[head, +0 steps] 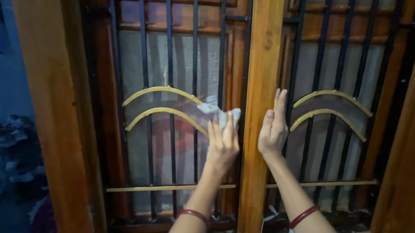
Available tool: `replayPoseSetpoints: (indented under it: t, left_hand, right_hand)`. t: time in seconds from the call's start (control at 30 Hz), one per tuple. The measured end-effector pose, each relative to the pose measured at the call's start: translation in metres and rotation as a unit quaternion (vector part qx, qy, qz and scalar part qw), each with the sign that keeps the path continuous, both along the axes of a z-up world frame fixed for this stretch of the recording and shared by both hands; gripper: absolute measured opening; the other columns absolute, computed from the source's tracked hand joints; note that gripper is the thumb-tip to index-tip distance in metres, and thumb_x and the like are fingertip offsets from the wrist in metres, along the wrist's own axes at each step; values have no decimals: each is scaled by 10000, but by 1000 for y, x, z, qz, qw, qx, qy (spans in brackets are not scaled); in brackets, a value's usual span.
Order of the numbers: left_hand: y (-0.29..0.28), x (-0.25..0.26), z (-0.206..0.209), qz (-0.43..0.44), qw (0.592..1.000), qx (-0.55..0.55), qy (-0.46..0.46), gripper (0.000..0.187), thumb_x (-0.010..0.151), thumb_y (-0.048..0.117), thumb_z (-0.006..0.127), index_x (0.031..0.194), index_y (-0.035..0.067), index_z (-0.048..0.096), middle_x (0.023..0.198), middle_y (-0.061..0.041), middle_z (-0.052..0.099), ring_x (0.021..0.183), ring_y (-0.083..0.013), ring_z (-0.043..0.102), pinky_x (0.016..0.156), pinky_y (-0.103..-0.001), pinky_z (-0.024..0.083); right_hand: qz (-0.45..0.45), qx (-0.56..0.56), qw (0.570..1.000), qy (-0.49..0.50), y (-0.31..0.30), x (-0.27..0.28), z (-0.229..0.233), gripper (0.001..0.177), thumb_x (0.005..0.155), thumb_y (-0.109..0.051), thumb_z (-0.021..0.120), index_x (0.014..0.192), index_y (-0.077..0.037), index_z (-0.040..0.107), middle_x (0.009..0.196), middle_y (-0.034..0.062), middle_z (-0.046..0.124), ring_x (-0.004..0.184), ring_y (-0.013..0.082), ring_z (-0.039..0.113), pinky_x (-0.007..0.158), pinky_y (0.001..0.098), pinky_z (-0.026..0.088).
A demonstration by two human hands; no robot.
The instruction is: The person wipes the wooden frame of a window with a cloth. They clean the vertical and horizontal sections of the frame, including the area around the metal bars and mesh screen. A spray bottle is visible on the windowsill.
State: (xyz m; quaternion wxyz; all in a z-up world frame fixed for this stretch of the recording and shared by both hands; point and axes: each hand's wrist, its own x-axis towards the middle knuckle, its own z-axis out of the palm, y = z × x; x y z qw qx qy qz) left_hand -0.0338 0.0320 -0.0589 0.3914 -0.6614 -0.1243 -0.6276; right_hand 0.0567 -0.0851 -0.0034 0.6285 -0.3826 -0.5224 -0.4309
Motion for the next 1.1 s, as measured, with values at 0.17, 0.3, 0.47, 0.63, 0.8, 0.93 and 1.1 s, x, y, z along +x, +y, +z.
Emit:
replayPoseSetpoints:
  t: [0.17,0.3,0.47,0.63,0.8,0.93,1.1]
  left_hand:
    - [-13,4,-65,43,999,-27,18,380,915,52,581,1253,-82,691,1504,-261,518,1256,-535,576,1075,-620,487]
    - [-22,5,-98,54,996,-62,28,401,905,56,582,1260,-100,686,1491,-267,522,1237,-531,582,1075,-610,480]
    - [-50,-12,-105,113,965,-184,146,477,854,91,592,1296,-84,636,1399,-280,548,1064,-496,648,926,-570,539]
    - [-64,-46,-48,-10,960,-275,59,598,830,40,602,1427,11,589,1454,-218,566,781,-315,647,787,-445,517]
    - [-48,-46,20,-95,990,-94,-50,444,929,112,612,1370,69,620,1407,-177,590,1309,-434,533,1026,-575,445]
    - [-23,-27,22,-94,991,-92,-5,461,877,117,588,1332,86,653,1407,-241,551,1418,-554,369,1095,-753,307]
    - [3,-2,-13,-143,987,-67,-6,471,930,64,571,1392,43,662,1557,-263,471,1443,-580,348,1162,-707,313]
  right_hand:
    - [-8,-8,1000,1,2,0,-3,532,1171,-184,311,1648,10,180,1694,248,306,1589,344,320,1293,403,312]
    - [-15,-8,1000,-4,2,3,-3,531,1173,-189,306,1649,7,178,1695,250,303,1588,344,321,1293,405,312]
    - [-15,1,1000,-3,5,4,-6,519,1174,-186,318,1646,-1,208,1690,239,325,1580,334,352,1287,391,336]
    - [-27,3,1000,11,4,4,-5,523,1165,-189,331,1640,-1,217,1689,238,325,1570,327,361,1266,377,340]
    - [-5,-5,1000,4,3,4,-5,532,1171,-193,316,1648,3,185,1688,232,331,1575,332,354,1277,383,327]
    - [-6,-6,1000,15,3,3,-5,534,1163,-197,321,1648,-12,189,1671,227,367,1559,326,390,1258,377,357]
    - [-7,-11,1000,11,0,3,-4,539,1168,-221,308,1652,-22,182,1669,237,368,1553,332,390,1255,380,356]
